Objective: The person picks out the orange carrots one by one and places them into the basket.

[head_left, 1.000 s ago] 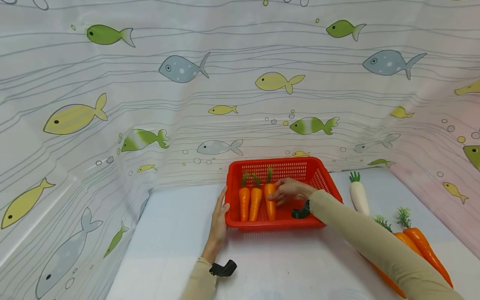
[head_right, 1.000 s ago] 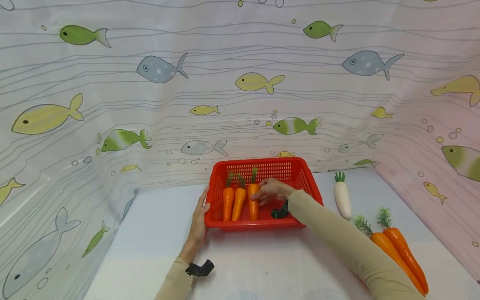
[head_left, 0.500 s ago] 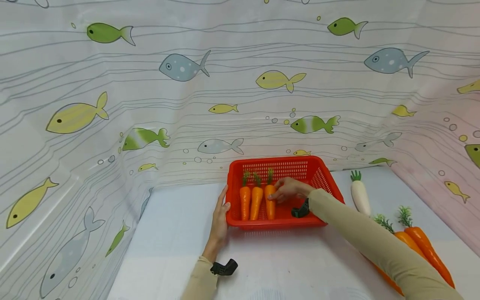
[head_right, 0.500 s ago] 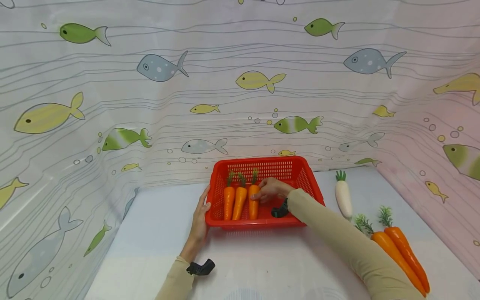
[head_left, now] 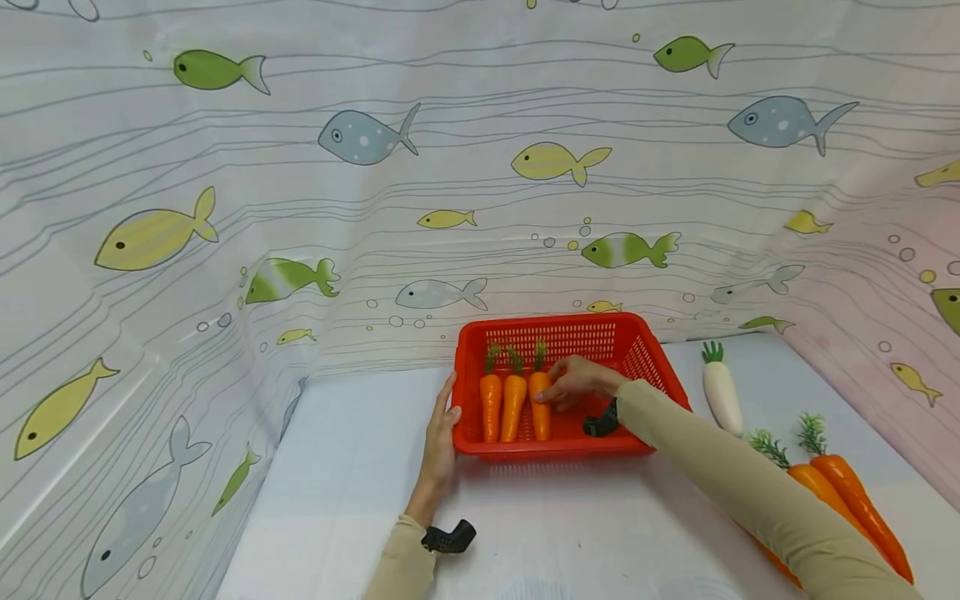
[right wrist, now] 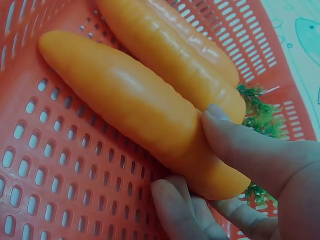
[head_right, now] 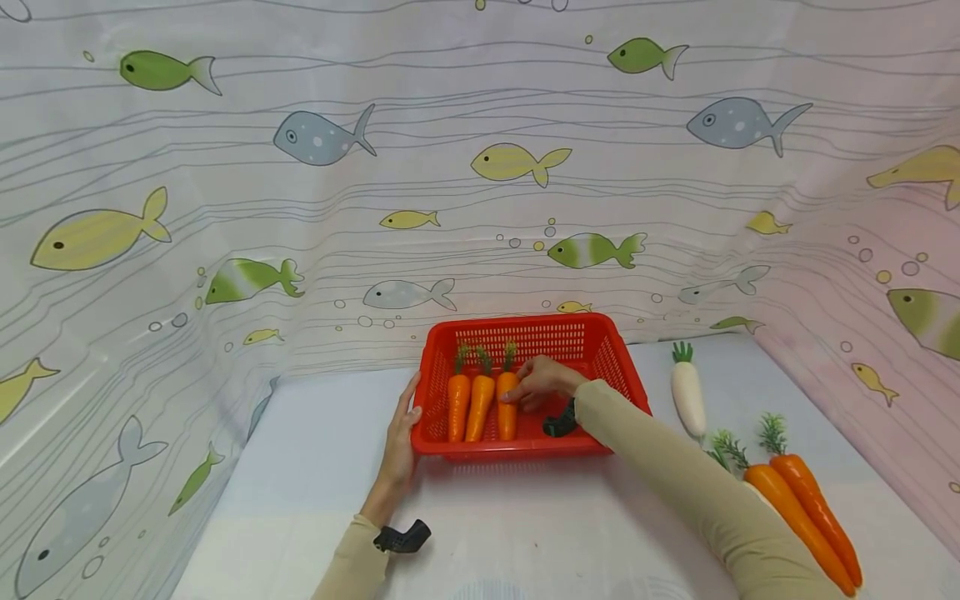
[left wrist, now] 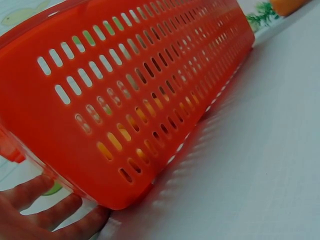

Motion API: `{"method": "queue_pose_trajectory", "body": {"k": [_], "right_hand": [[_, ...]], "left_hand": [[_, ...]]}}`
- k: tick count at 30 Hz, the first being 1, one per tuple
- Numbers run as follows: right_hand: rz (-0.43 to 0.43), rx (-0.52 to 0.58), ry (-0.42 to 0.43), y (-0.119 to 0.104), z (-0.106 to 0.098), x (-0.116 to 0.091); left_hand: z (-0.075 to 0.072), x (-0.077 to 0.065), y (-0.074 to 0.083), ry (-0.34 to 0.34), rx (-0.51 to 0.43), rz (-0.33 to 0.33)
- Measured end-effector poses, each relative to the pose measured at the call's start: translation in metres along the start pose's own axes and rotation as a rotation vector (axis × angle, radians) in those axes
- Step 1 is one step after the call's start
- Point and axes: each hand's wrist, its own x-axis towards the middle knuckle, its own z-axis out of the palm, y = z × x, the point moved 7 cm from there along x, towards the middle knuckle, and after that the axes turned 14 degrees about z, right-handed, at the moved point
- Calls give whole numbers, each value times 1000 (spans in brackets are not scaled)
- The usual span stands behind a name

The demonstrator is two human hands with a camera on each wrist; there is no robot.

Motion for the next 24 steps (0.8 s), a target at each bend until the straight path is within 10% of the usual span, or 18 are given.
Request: {"method": "queue_pose_trajectory", "body": {"k": [24], "right_hand": [[10,-16,-9,1,-1,-3]], "left_hand": [[-1,0,-1,3,4,-6]]}}
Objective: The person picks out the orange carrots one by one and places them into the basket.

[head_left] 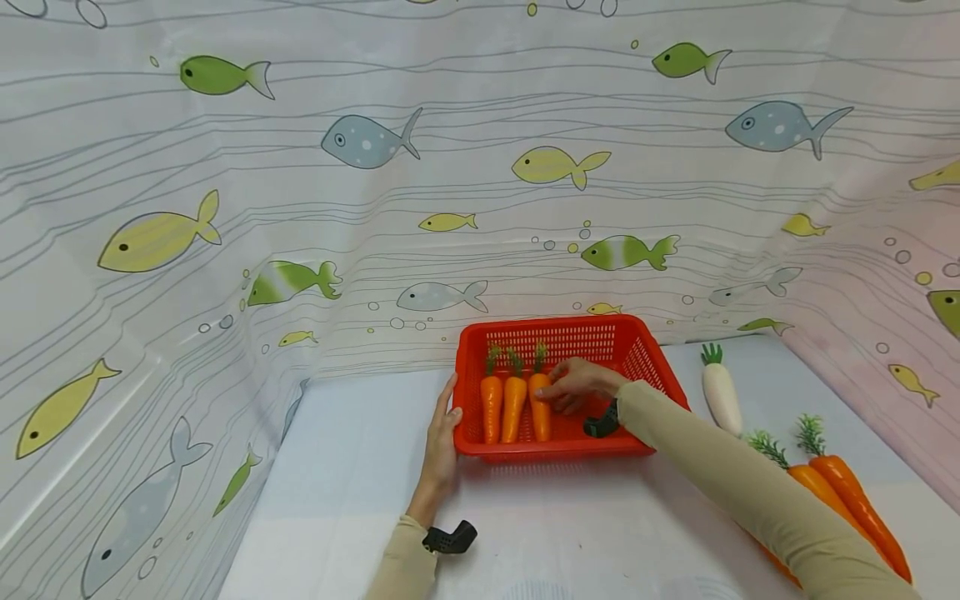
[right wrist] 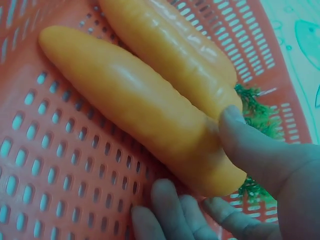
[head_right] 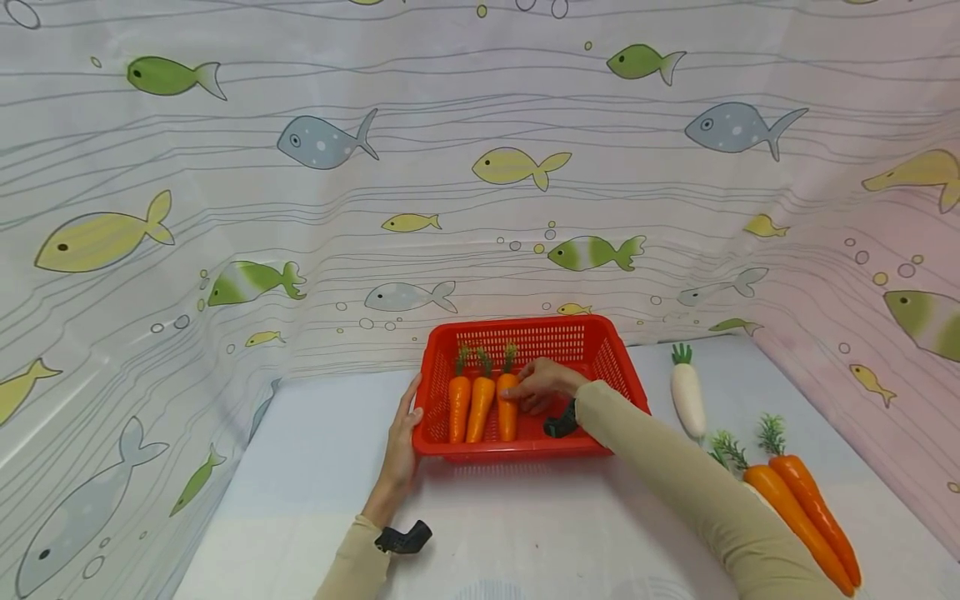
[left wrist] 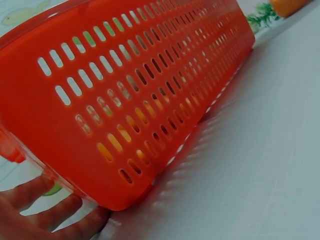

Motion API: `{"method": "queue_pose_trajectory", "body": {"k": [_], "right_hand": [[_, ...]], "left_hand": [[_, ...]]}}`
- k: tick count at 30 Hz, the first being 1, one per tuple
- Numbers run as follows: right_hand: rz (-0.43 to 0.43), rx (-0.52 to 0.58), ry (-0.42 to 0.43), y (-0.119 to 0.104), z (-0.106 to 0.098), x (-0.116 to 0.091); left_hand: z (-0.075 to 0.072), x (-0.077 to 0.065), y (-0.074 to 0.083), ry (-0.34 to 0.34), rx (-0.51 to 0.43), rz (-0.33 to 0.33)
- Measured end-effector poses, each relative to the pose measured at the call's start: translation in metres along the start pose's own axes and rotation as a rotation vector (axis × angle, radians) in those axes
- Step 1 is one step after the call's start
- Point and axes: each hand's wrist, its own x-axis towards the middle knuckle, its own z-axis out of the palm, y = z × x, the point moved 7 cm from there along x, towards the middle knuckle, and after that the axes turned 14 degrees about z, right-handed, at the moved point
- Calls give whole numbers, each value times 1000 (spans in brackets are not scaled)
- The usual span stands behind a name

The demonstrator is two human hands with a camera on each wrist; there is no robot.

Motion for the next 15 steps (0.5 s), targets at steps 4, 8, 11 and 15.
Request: {"method": "queue_pose_trajectory", "body": {"k": [4,8,11,15], "right_hand": [[-23,-16,17,-2,-7,-9],[-46,-11,45,-2,-24,-20],[-53,-10,74,3,-44,-31],[-76,-7,130,12,-75,-52]], "left_hand": [[0,1,0,6,2,-2],[-1,0,-1,11,4,-14],[-1,0,-2,6,3,-19],[0,0,-3,2,1,-17]]}}
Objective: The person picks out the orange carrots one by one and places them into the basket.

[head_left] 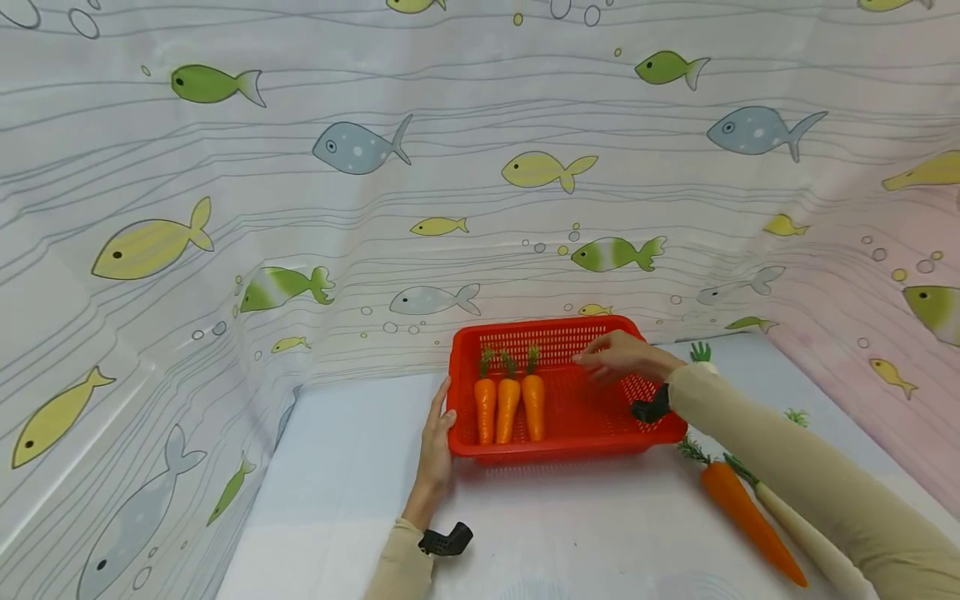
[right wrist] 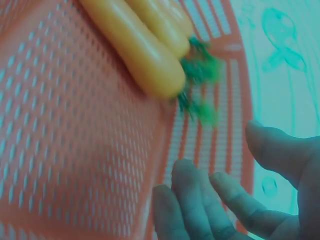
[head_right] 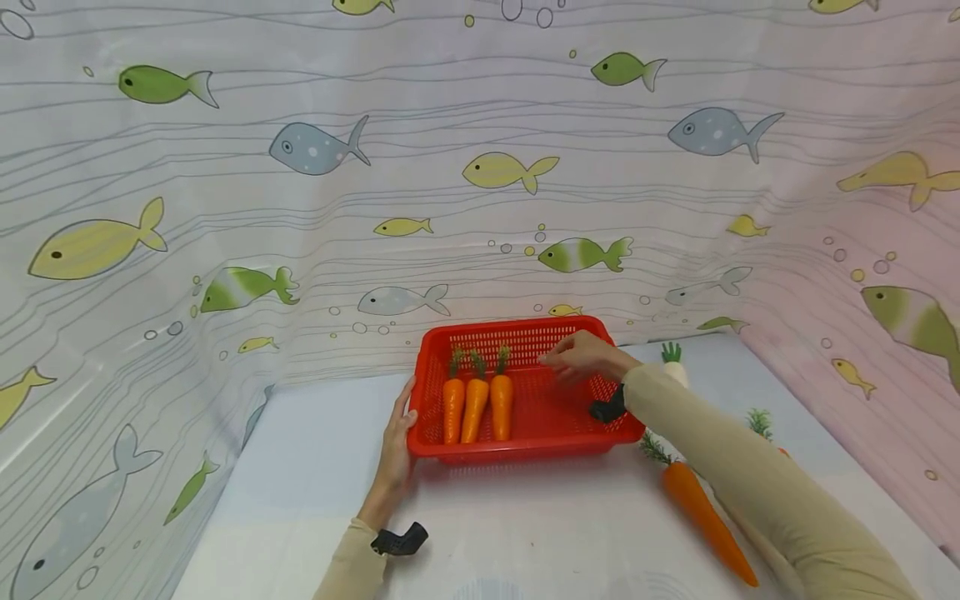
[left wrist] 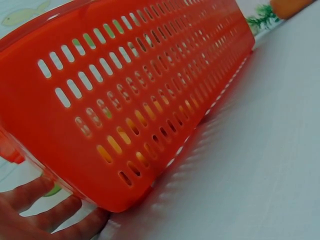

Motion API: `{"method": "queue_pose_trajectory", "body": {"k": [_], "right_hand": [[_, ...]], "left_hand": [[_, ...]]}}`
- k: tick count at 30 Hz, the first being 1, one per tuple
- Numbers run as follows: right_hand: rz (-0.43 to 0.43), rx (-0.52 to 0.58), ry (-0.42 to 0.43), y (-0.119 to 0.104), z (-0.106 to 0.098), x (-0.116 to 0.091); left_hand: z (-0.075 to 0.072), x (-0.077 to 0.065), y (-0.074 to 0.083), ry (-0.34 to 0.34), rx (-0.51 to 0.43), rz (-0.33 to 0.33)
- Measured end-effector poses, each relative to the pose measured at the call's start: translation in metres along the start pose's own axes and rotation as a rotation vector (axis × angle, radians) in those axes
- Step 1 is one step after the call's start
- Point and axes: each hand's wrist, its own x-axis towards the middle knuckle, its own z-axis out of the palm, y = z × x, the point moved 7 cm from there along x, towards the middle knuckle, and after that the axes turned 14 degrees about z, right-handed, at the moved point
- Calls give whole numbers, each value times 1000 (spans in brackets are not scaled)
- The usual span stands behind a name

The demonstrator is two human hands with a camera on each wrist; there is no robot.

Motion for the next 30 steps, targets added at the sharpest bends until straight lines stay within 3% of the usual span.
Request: {"method": "queue_pose_trajectory", "body": {"k": [6,14,23,30], "right_hand": [[-62,11,74,16,-37,-28],[-63,-18,162,45,-61,-69],[36,-134,239,93,-58,-105],[2,-296,311,116,-47,-133]], "left_hand": [[1,-1,0,-1,2,1],[5,-1,0,0,-5,-4],[3,-2,1,6,9,-7],[0,-3,0,19,-6,-14]]}}
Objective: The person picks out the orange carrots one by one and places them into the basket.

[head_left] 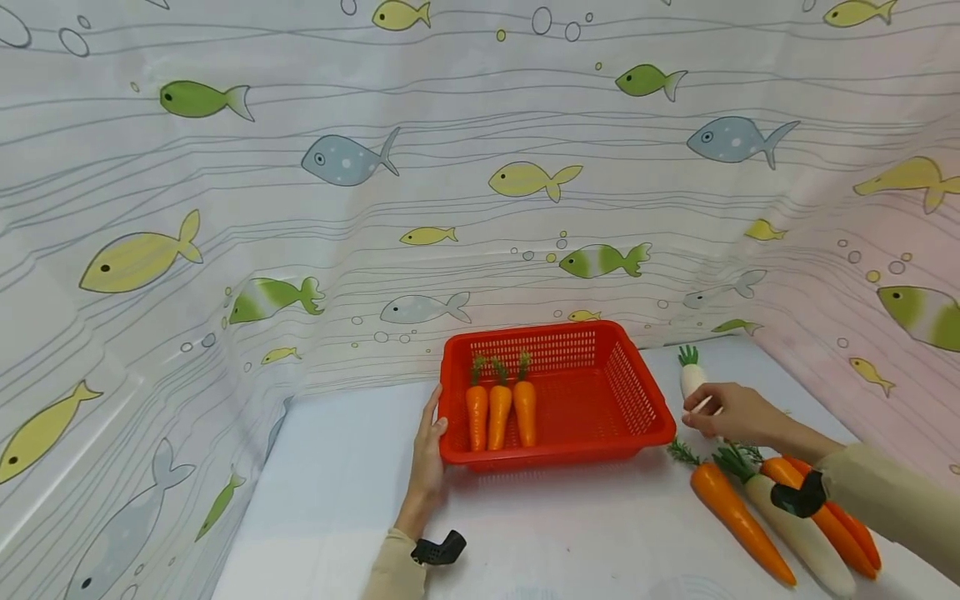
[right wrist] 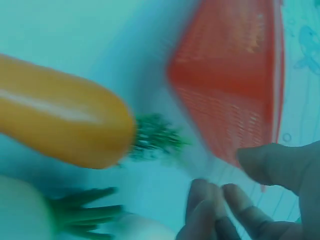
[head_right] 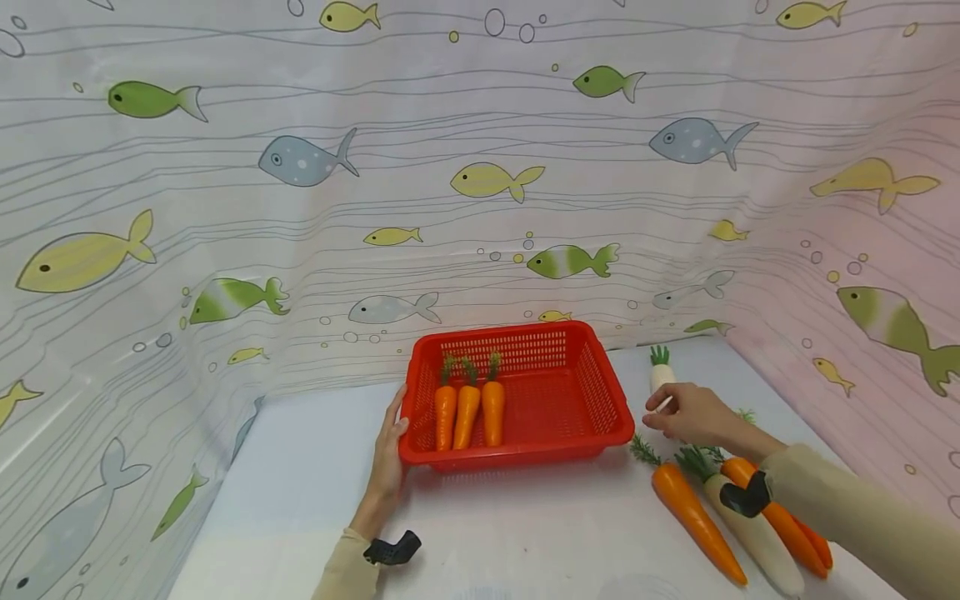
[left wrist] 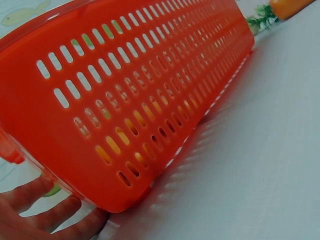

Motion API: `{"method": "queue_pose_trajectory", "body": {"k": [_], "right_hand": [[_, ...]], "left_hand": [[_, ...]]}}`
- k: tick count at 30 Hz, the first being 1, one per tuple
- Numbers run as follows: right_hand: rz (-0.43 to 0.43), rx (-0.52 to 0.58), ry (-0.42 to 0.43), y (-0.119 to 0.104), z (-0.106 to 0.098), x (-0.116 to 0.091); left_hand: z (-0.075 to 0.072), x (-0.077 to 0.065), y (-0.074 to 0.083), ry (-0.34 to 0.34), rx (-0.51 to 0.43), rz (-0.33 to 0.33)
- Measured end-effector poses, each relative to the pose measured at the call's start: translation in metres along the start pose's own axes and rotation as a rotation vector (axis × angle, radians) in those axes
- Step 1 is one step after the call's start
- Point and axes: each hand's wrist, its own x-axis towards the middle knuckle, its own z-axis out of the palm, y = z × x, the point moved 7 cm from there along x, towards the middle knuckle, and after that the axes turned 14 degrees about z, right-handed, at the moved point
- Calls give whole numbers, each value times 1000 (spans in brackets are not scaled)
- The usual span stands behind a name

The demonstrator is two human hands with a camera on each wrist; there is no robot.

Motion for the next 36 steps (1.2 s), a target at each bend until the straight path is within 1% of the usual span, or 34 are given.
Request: {"method": "queue_pose_trajectory", "body": {"k": [2,5,11,16,20,26,29,36], "right_hand": [[-29,-57,27,4,5,-9],[-43,-123,54,11,14,-18],[-72,-215,123,22,29,-37],[-40,-270,152,29,40,-51],[-9,-280,157,34,49,-59],[6,-309,155,38,60,-59],[16,-324,156,40,63,-58],[34,-301,150,40,69,-54]], "left_hand": [[0,0,-1,-4,7,-3],[-2,-1,-2,-1,11,-4],[-3,-1,-1,-6,8,8],[-4,1,1,-3,22,10],[-4,1,1,-6,27,11],[-5,2,0,8,15,19],[-2,1,-1,-3,10,16],[0,1,-1,-2,3,12]]}}
